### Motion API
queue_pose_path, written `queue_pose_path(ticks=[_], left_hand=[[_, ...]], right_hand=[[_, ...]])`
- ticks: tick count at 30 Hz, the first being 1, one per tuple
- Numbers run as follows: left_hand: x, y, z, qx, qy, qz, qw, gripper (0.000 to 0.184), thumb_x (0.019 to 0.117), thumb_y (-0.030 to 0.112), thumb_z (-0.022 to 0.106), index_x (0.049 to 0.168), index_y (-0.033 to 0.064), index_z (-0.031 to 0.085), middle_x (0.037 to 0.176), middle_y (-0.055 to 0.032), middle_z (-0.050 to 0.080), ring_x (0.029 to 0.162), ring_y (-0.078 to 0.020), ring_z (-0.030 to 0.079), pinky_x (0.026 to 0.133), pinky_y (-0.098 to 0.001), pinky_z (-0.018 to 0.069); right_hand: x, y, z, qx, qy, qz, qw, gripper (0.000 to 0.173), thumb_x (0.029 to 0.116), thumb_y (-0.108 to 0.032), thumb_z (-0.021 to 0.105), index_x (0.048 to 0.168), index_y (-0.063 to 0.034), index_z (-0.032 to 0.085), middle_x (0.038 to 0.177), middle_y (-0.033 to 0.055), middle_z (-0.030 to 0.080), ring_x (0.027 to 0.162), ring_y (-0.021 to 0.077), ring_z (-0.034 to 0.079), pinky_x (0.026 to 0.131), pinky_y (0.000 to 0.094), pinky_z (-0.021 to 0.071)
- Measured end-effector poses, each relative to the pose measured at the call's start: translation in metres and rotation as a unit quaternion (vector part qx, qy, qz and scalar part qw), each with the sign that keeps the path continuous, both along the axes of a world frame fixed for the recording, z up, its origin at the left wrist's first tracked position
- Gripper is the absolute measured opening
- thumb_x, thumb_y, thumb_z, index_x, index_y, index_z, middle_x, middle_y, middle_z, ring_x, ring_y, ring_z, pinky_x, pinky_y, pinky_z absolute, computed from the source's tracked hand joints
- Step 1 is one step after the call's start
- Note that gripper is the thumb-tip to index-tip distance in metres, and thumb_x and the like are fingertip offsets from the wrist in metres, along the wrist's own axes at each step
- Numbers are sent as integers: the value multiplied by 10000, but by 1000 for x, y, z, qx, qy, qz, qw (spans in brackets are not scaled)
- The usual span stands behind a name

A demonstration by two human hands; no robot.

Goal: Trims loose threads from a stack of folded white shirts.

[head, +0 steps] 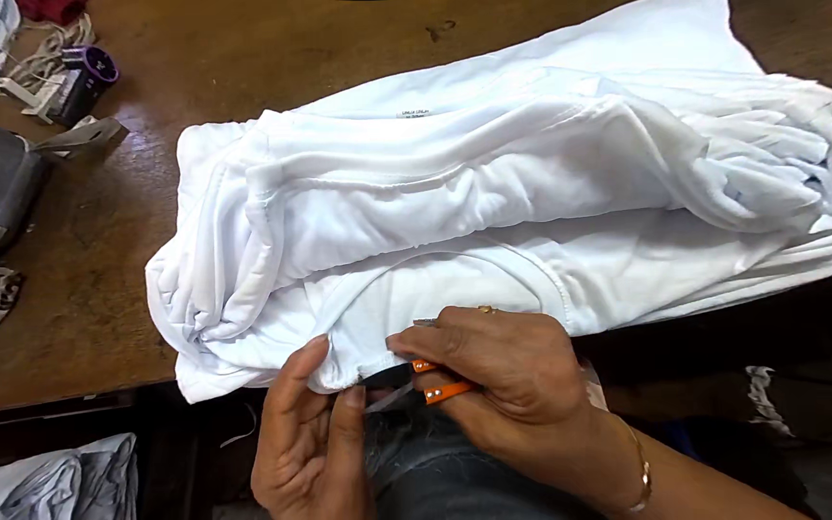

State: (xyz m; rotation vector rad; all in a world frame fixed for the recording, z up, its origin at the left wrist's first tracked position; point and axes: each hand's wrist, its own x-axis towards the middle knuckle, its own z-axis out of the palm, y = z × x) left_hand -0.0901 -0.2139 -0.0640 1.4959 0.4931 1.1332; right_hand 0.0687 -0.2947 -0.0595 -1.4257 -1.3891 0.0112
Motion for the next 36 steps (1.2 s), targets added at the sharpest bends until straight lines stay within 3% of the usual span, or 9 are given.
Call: queue_pose_path(ticks=[4, 7, 12, 15, 18, 20, 24, 29, 36], left_hand=[[-3, 0, -4, -21, -22, -39, 999, 250, 1005, 134, 638, 1238, 152, 727, 1125, -10, 738, 918, -113, 737, 815, -283, 634], [1, -2, 0, -109, -71, -59, 990, 219, 959, 90, 691, 1175, 54, 708, 1038, -97, 732, 853, -167, 748, 790, -324, 644], [13, -5, 5, -184, -57, 18, 981, 239, 818, 11, 826, 983, 68, 662, 853, -113, 728, 730, -213, 759, 736, -387, 665], [15, -5, 4, -180, -61, 21, 981, 165, 899, 2, 734, 1022, 53, 637, 876, -130, 723, 746, -232, 760, 736, -393, 662], [15, -3, 4, -169, -54, 22, 984, 190, 929, 3, 695, 1101, 72, 655, 931, -115, 721, 788, -206, 753, 744, -372, 659], [14, -3, 5, -171, -49, 24, 984, 254, 935, -14, 678, 1170, 77, 646, 987, -130, 722, 792, -216, 753, 728, -377, 659], [10, -3, 10, -187, -54, 9, 981, 269, 966, -17, 636, 1225, 49, 608, 1028, -180, 714, 776, -271, 759, 702, -430, 665], [9, -5, 12, -202, -64, -9, 977, 198, 961, -15, 647, 1156, 17, 649, 979, -187, 717, 747, -267, 757, 691, -427, 666], [10, -4, 13, -225, -75, -4, 971, 317, 837, -69, 769, 1124, 4, 659, 947, -202, 722, 739, -261, 757, 674, -401, 665]], right_hand=[[0, 2, 6, 27, -39, 29, 998, 151, 917, -63, 619, 923, -47, 769, 708, -4, 592, 654, 59, 543, 548, 196, 410], [-2, -3, 5, 36, -91, 35, 995, 162, 942, -59, 582, 914, -52, 741, 704, 9, 577, 648, 87, 536, 545, 218, 399], [-6, -15, -6, 27, -125, 68, 989, 155, 974, -71, 533, 949, -59, 686, 719, 16, 569, 638, 111, 528, 535, 240, 403], [-1, -19, -4, -5, -86, 52, 995, 213, 1019, -160, 506, 972, -59, 688, 739, 8, 567, 655, 90, 534, 543, 225, 410], [12, -21, 4, -30, -27, 12, 999, 401, 1071, -353, 492, 1148, -18, 698, 869, 5, 634, 762, 34, 584, 629, 175, 484], [19, -23, 7, -45, -56, -19, 997, 423, 1096, -332, 417, 1192, -22, 689, 884, 6, 599, 784, 56, 557, 639, 193, 452], [25, -30, 1, -49, -168, -70, 982, 351, 1071, -249, 468, 1132, -14, 722, 812, 41, 582, 700, 134, 536, 562, 262, 402], [18, -27, -3, -38, -198, -74, 977, 321, 1057, -241, 513, 1085, -16, 740, 786, 40, 578, 684, 142, 522, 550, 269, 380], [18, -20, -2, -35, -190, -58, 979, 307, 1058, -228, 506, 1057, -21, 734, 774, 31, 570, 676, 136, 517, 547, 266, 377]])
